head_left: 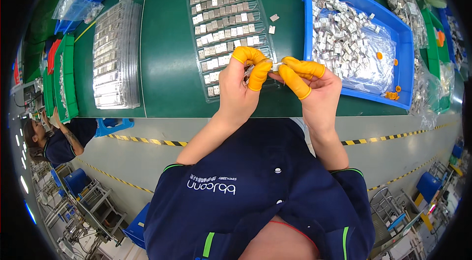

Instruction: The person assembles small metal brackets and plastic electronic components by hand, then sorts them into plastic trays.

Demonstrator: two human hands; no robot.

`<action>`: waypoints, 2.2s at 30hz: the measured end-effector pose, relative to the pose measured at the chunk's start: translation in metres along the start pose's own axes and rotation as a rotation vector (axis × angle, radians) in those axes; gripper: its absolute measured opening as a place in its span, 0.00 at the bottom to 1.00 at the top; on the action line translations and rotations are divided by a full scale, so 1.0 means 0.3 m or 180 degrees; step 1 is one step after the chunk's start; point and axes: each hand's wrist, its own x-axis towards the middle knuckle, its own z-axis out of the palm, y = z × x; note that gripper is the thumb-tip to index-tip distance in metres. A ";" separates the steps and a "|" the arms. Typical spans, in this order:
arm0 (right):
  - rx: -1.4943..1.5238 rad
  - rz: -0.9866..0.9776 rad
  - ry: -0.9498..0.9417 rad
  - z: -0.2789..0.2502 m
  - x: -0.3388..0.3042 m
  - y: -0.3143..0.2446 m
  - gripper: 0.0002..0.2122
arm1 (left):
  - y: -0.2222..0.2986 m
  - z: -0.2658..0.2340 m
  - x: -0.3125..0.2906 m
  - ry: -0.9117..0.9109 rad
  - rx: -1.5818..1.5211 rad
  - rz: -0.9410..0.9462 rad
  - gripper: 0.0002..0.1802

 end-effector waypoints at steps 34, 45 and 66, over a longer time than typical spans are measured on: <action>-0.2813 -0.1534 -0.0434 0.056 -0.027 0.127 0.06 | -0.001 -0.223 -0.162 0.0059 -0.1057 -0.1336 0.19; -0.4075 -0.2598 -0.1229 0.073 -0.009 0.231 0.05 | -0.048 -0.315 -0.258 0.0631 -0.1176 -0.2022 0.22; -0.2861 -0.0981 -0.1790 0.127 -0.046 0.157 0.15 | 0.034 -0.230 -0.200 -0.0567 -0.1212 -0.2518 0.42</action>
